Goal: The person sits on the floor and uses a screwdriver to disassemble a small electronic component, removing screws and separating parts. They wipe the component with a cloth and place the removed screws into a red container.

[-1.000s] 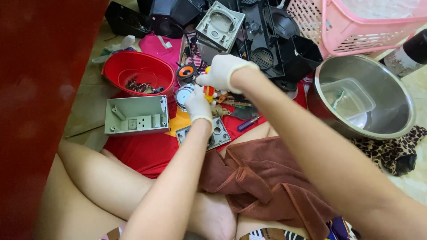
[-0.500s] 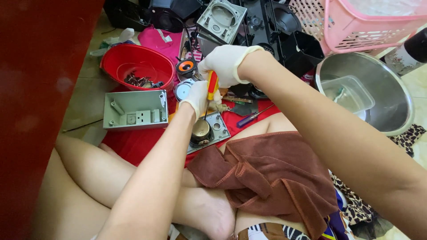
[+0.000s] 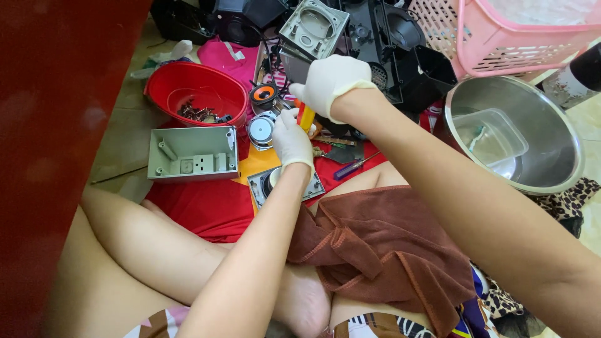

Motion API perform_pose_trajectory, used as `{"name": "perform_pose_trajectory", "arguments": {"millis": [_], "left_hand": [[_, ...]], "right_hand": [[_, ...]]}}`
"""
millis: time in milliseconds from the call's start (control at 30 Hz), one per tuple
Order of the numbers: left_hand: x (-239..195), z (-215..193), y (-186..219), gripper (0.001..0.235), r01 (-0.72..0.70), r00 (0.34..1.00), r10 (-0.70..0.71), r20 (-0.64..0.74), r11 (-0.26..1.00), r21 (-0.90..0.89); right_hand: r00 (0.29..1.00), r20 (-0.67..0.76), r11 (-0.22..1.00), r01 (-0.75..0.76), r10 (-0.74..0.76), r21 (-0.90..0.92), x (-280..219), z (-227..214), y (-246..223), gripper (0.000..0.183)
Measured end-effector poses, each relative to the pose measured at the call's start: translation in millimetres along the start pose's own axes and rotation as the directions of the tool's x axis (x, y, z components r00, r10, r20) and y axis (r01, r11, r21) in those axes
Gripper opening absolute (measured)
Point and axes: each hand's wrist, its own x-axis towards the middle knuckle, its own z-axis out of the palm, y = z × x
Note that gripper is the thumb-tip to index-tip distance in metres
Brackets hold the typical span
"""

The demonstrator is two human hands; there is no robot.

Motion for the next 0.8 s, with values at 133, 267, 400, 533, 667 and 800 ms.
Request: {"name": "perform_pose_trajectory", "arguments": {"millis": [133, 267, 400, 533, 667, 800], "left_hand": [[18.2, -6.5, -15.7, 0.033, -0.045, 0.999, 0.045, -0.002, 0.999, 0.029], [43.0, -18.4, -9.4, 0.041, 0.045, 0.981, -0.045, 0.188, 0.999, 0.007], [53.2, -15.1, 11.9, 0.033, -0.114, 0.973, 0.037, 0.228, 0.936, 0.333], [49.3, -13.8, 13.5, 0.035, 0.127, 0.877, -0.253, 0.409, 0.942, 0.312], [53.8, -24.1, -6.6, 0.026, 0.209, 0.839, -0.182, 0.513, 0.978, 0.006], [44.4, -17.1, -6.2, 0.025, 0.178, 0.870, -0.175, 0.462, 0.983, 0.037]], "right_hand": [[0.962, 0.196, 0.982, 0.181, -0.188, 0.050, -5.4, -20.9, 5.6, 0.043], [0.844, 0.150, 0.857, 0.511, -0.514, 0.064, 8.6, -8.2, 28.8, 0.024], [0.639, -0.139, 0.594, 0.761, -0.757, 0.262, -0.6, -5.3, 30.2, 0.040], [0.706, -0.110, 0.658, 0.696, -0.699, 0.287, -10.3, -10.6, 22.9, 0.041], [0.841, -0.073, 0.801, 0.534, -0.536, 0.273, -19.3, -19.0, 16.4, 0.039], [0.931, -0.059, 0.926, 0.364, -0.360, 0.098, -17.0, -14.1, 5.4, 0.061]]}}
